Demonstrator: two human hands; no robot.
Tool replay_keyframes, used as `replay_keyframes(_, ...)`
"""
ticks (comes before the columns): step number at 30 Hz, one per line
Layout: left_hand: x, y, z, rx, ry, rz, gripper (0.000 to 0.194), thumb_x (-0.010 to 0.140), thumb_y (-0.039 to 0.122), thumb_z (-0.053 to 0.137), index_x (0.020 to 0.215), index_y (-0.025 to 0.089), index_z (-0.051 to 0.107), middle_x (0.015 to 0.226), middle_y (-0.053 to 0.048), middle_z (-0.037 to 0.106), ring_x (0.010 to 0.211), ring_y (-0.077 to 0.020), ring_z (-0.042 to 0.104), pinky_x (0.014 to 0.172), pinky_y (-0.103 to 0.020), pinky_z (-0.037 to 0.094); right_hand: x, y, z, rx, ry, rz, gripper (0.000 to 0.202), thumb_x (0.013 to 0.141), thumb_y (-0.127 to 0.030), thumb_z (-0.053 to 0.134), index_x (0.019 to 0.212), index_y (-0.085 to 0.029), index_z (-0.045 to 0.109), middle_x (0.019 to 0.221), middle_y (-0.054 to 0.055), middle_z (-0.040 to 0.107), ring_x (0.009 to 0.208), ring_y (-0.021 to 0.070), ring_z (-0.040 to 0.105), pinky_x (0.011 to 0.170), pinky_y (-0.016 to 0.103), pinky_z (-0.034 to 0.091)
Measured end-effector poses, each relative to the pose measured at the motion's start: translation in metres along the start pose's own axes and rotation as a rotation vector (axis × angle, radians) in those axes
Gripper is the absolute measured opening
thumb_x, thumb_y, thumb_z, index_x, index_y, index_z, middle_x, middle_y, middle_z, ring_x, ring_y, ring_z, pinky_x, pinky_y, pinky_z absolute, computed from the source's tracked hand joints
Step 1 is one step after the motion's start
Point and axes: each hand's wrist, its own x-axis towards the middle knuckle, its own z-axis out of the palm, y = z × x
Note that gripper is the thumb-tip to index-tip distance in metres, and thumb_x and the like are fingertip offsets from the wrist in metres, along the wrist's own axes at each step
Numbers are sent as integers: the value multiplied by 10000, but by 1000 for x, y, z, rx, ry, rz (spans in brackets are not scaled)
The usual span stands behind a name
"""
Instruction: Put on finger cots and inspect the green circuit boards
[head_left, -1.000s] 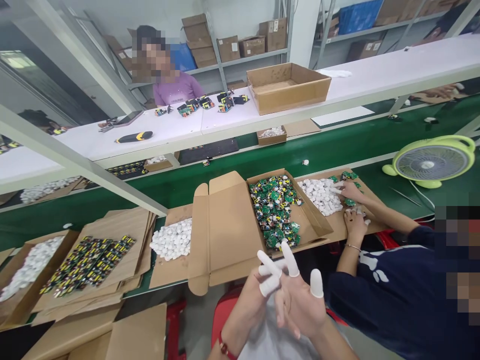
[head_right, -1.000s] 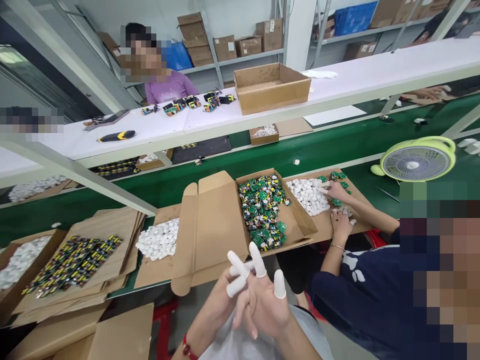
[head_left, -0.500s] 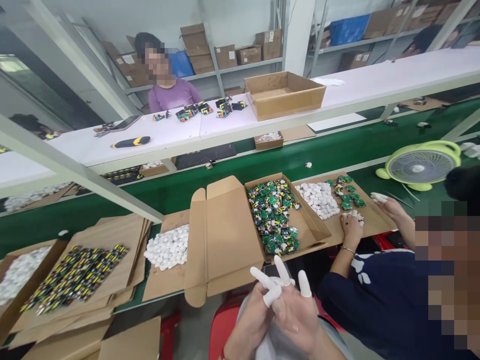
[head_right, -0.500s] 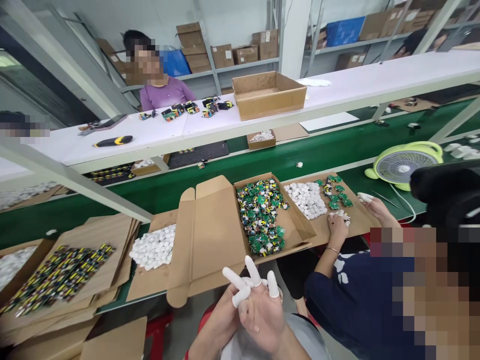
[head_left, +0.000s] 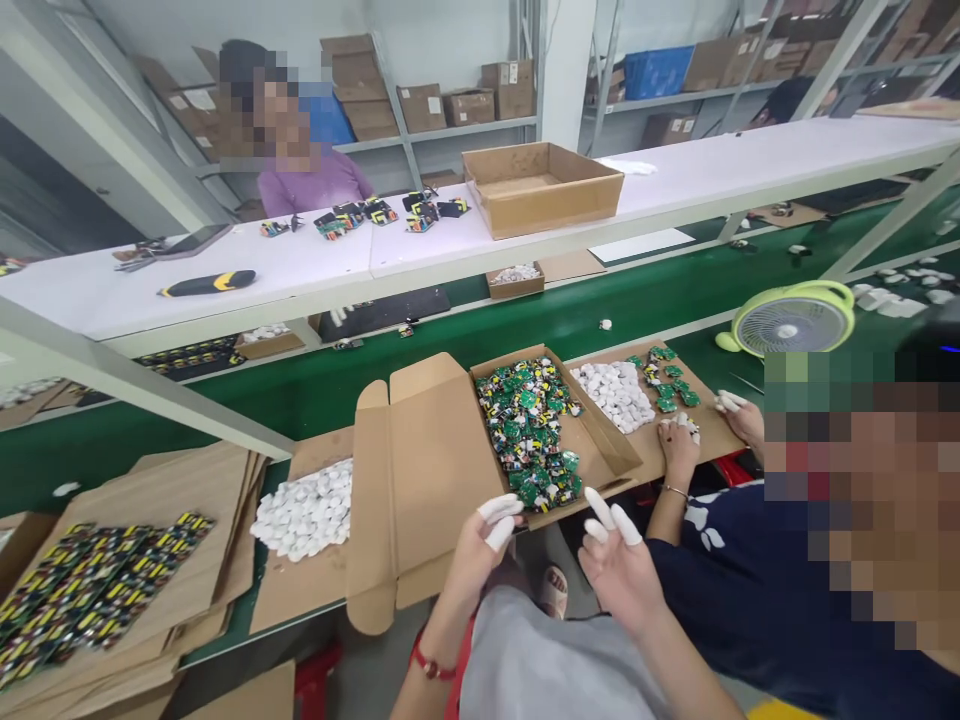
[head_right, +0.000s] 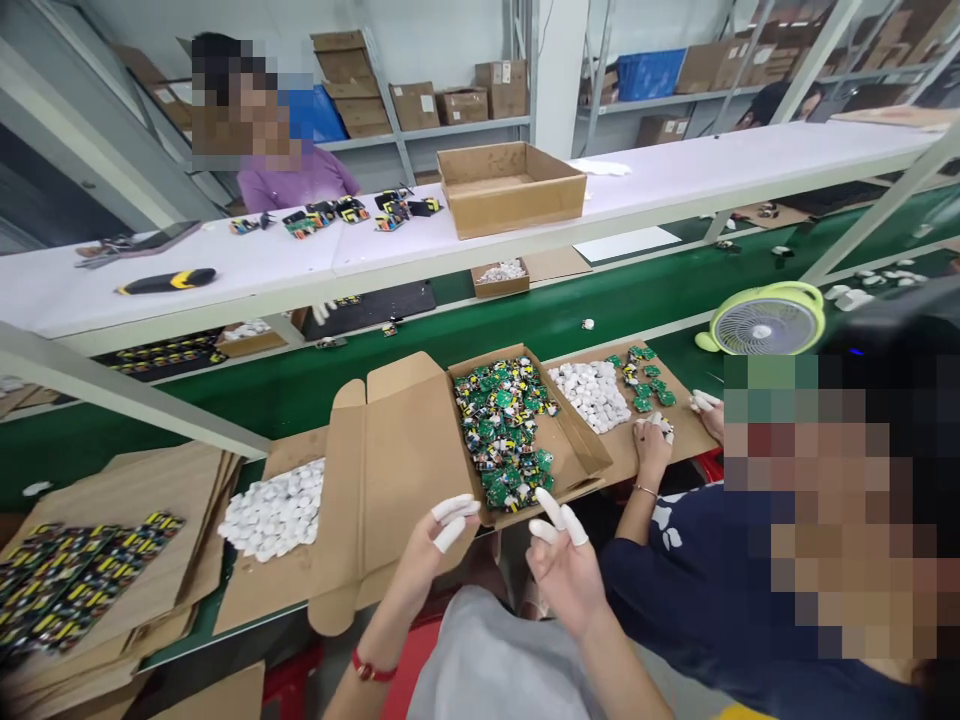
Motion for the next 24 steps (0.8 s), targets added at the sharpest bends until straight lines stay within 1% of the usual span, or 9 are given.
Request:
replay_keyframes(4, -15, -19, -67, 153, 475, -49, 429, 717, 325, 542, 1078, 98, 585, 1144, -162, 653, 1011, -254, 635, 859, -356, 508, 1, -13, -35, -147, 166, -81, 385, 647, -342, 764, 1004, -245, 659, 529, -63, 590, 460, 56, 480, 497, 173, 419)
replay_keyframes(6, -28, -33, -95, 274, 692, -111, 418, 729, 266, 493, 1082, 63, 583, 1179, -189, 627, 1122, -263, 577, 1004, -376, 426, 8, -12, -55, -452, 209, -94, 392, 670, -438, 712, 982, -205, 669, 597, -7, 636, 502, 104, 533, 515, 232, 440)
replay_keyframes(8, -38, -47, -114, 503, 780, -175, 472, 743, 282, 463, 1127, 30, 573, 1196, -214, 607, 1196, -306, 514, 1073, -425, 341, 19, -7, -71, -971, 182, -144, 402, 682, -454, 660, 955, -159, 685, 783, 94, 693, 670, 207, 619, 624, 340, 492)
replay_keyframes(10, -39, -58, -124, 727, 724, -236, 527, 753, 304, 416, 1173, 20, 560, 1204, -210, 602, 1201, -335, 501, 1060, -458, 343, 35, 2, -80, -1527, 75, -265, 377, 687, -332, 629, 1004, -137, 685, 1068, 162, 657, 1010, 311, 588, 882, 455, 454)
replay_keyframes(13, -20, -68, -122, 906, 452, -234, 575, 740, 291, 368, 1185, -25, 549, 1244, -208, 577, 1221, -316, 487, 1071, -435, 339, 62, 17, -82, -2050, -140, -424, 460, 747, -186, 516, 1198, -140, 589, 1367, 139, 466, 1325, 305, 320, 1104, 470, 234)
replay_keyframes(15, 2, -71, -112, 1009, 239, -170, 593, 746, 285, 356, 1202, -52, 530, 1280, -209, 548, 1250, -300, 460, 1104, -418, 297, 79, 26, -80, -2202, -246, -410, 439, 782, -188, 479, 1211, -148, 564, 1362, 127, 465, 1309, 282, 335, 1090, 437, 253)
replay_keyframes(19, 46, -74, -77, 1225, -80, -112, 567, 824, 245, 333, 1299, -46, 439, 1361, -215, 468, 1304, -267, 401, 1126, -369, 252, 99, 30, -80, -2295, -317, -380, 346, 751, -202, 514, 1084, -170, 604, 1062, 107, 629, 1048, 251, 522, 955, 385, 362)
replay_keyframes(21, 60, -80, -60, 1353, -141, -141, 551, 857, 221, 329, 1346, -27, 383, 1370, -249, 438, 1305, -268, 400, 1112, -350, 263, 102, 31, -81, -2318, -315, -398, 341, 749, -218, 520, 1079, -179, 595, 1027, 101, 634, 1024, 245, 522, 944, 380, 354)
replay_keyframes(24, 65, -95, -46, 1503, -117, -178, 561, 869, 223, 373, 1379, -7, 326, 1387, -319, 362, 1295, -307, 407, 1086, -363, 291, 102, 42, -81, -2338, -281, -424, 287, 746, -249, 539, 1014, -183, 617, 965, 92, 646, 971, 233, 537, 889, 358, 370)
